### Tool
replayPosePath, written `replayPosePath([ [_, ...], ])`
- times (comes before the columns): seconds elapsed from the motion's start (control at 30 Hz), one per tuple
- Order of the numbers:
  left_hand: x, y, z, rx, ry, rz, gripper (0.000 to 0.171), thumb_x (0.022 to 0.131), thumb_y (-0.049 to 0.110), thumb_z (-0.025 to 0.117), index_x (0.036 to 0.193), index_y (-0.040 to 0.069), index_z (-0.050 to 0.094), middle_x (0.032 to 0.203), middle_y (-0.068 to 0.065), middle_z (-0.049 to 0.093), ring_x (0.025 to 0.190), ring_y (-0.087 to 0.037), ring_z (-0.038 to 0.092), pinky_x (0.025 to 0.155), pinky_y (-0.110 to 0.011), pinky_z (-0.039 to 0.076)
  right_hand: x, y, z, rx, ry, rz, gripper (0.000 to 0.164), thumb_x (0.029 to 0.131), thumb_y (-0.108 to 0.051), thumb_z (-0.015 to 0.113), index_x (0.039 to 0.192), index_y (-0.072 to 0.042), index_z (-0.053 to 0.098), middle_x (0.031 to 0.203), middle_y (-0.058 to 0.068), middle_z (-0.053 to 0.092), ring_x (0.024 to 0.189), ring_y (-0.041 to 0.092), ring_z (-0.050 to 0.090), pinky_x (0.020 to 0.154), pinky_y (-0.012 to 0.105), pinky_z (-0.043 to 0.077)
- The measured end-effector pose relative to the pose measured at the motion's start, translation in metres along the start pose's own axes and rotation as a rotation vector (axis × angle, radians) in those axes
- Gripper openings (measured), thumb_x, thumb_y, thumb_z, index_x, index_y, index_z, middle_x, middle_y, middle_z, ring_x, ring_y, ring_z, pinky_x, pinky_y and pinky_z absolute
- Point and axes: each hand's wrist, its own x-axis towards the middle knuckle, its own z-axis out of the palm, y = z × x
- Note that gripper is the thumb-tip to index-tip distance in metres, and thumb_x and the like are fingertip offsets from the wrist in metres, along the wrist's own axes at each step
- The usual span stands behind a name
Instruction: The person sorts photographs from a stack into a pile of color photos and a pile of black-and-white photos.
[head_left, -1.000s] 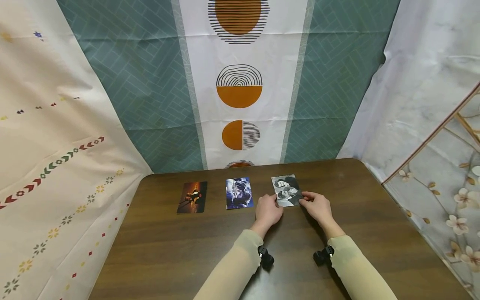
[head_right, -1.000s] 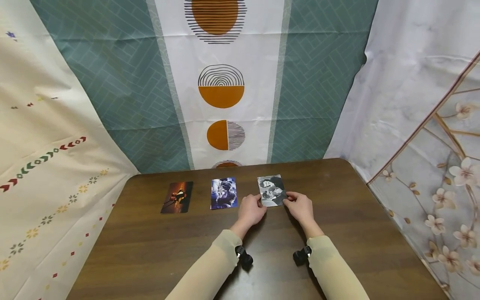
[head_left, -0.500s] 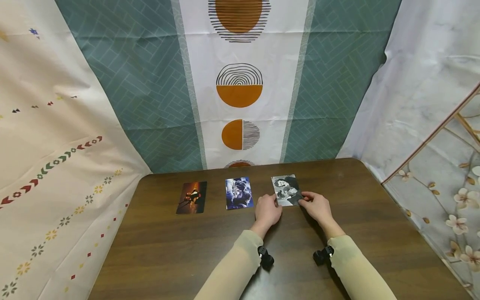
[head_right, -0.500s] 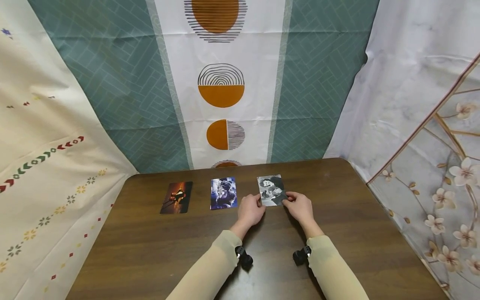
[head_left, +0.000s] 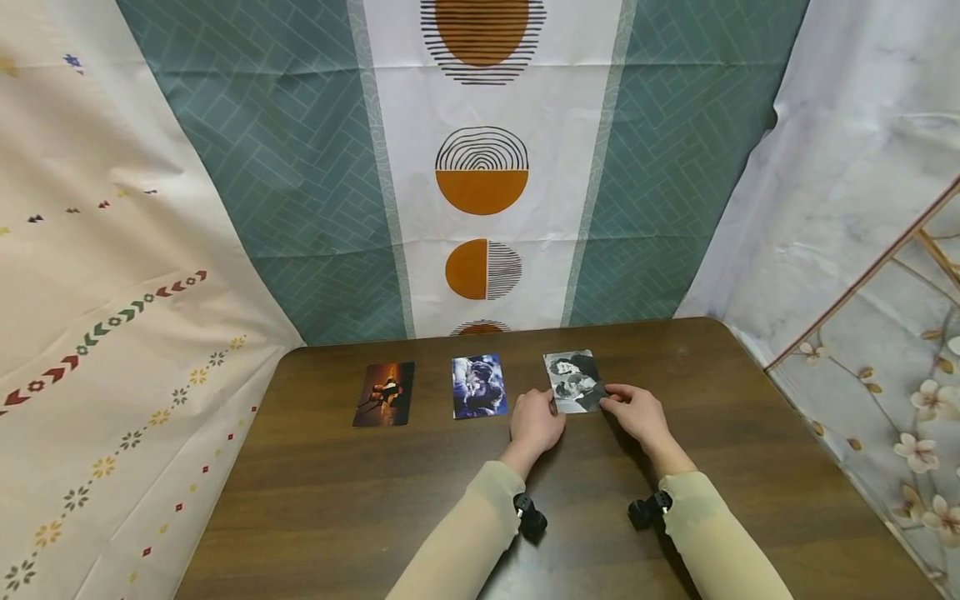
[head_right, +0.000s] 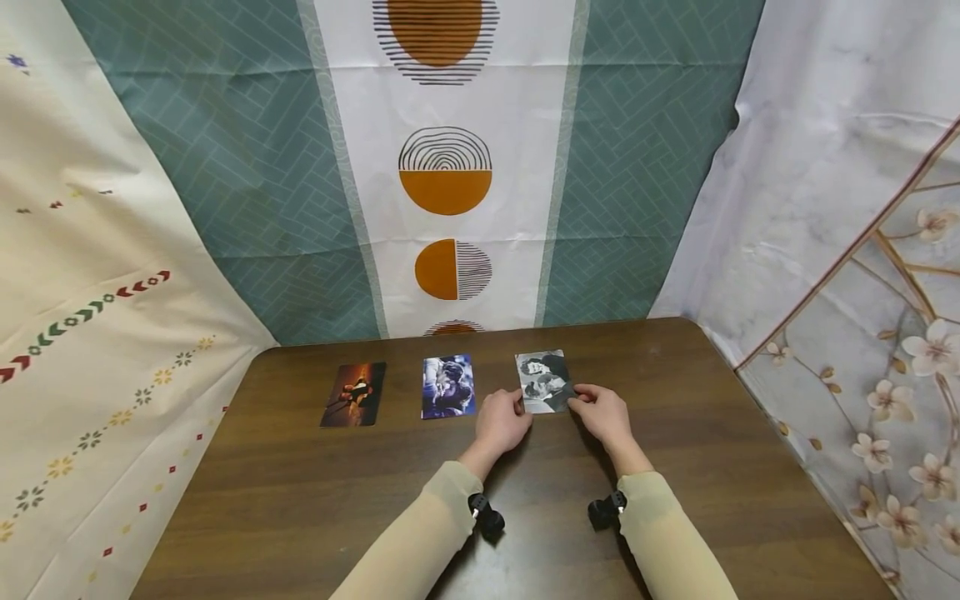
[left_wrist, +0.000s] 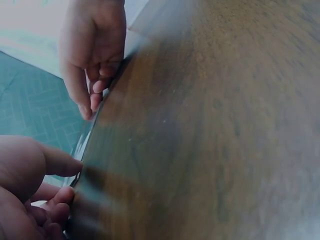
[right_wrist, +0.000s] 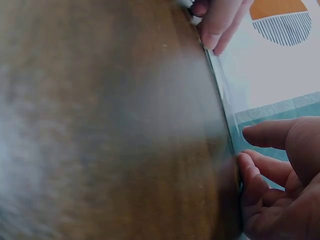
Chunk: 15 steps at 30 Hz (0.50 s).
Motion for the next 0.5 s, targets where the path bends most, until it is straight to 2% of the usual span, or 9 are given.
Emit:
replayPosePath([
  [0.1, 0.002, -0.004, -0.003, -0.073, -0.006, 0.045, 0.024, 0.090, 0.018, 0.077, 0.109, 0.004, 0.080, 0.080, 0.002, 0.059, 0.086, -0.024, 0.062, 0.071, -0.033, 0.048, -0.001, -0.003, -0.003, 0.055, -0.032, 0.032, 0.047, 0.103, -0.023, 0.069, 0.141, 0.004, 0.065, 0.125, 0.023, 0.069, 0.114, 0.039, 0.061, 0.097, 0.048, 0.049],
  [0.17, 0.002, -0.008, -0.005, -0.134, -0.020, 0.077, 0.014, 0.091, 0.016, 0.077, 0.096, 0.002, 0.076, 0.074, 0.004, 0.054, 0.074, -0.018, 0.054, 0.067, -0.030, 0.043, -0.002, -0.004, -0.005, 0.076, -0.046, 0.042, 0.049, 0.105, -0.024, 0.067, 0.144, 0.005, 0.063, 0.132, 0.027, 0.067, 0.121, 0.042, 0.060, 0.102, 0.053, 0.048],
  [0.2, 0.001, -0.011, -0.006, -0.175, -0.026, 0.088, 0.014, 0.092, 0.014, 0.077, 0.096, 0.001, 0.075, 0.074, 0.005, 0.055, 0.070, -0.016, 0.051, 0.067, -0.029, 0.042, -0.003, -0.005, -0.006, 0.082, -0.050, 0.044, 0.049, 0.105, -0.024, 0.066, 0.145, 0.005, 0.062, 0.135, 0.028, 0.065, 0.124, 0.043, 0.059, 0.104, 0.054, 0.047],
  [0.3, -0.002, -0.016, -0.013, -0.274, -0.045, 0.091, 0.029, 0.093, 0.012, 0.077, 0.116, -0.005, 0.077, 0.080, 0.005, 0.059, 0.071, -0.010, 0.049, 0.072, -0.028, 0.045, -0.002, -0.004, -0.006, 0.080, -0.053, 0.038, 0.050, 0.106, -0.025, 0.064, 0.146, 0.006, 0.060, 0.139, 0.030, 0.063, 0.129, 0.045, 0.057, 0.108, 0.057, 0.045],
  [0.4, -0.007, -0.022, -0.021, -0.341, -0.031, 0.089, 0.050, 0.092, 0.010, 0.078, 0.137, -0.008, 0.068, 0.089, 0.001, 0.064, 0.078, -0.010, 0.053, 0.078, -0.030, 0.049, -0.001, -0.003, -0.004, 0.070, -0.026, 0.023, 0.048, 0.107, -0.024, 0.064, 0.146, 0.005, 0.061, 0.139, 0.029, 0.064, 0.130, 0.045, 0.057, 0.109, 0.057, 0.044],
  [0.5, -0.009, -0.030, -0.031, -0.363, -0.008, 0.087, 0.050, 0.092, 0.010, 0.077, 0.138, -0.008, 0.067, 0.091, -0.001, 0.063, 0.079, -0.010, 0.053, 0.076, -0.029, 0.048, 0.001, -0.007, -0.001, 0.061, 0.019, 0.000, 0.046, 0.106, -0.023, 0.064, 0.144, 0.004, 0.063, 0.133, 0.027, 0.067, 0.125, 0.043, 0.059, 0.106, 0.057, 0.044],
])
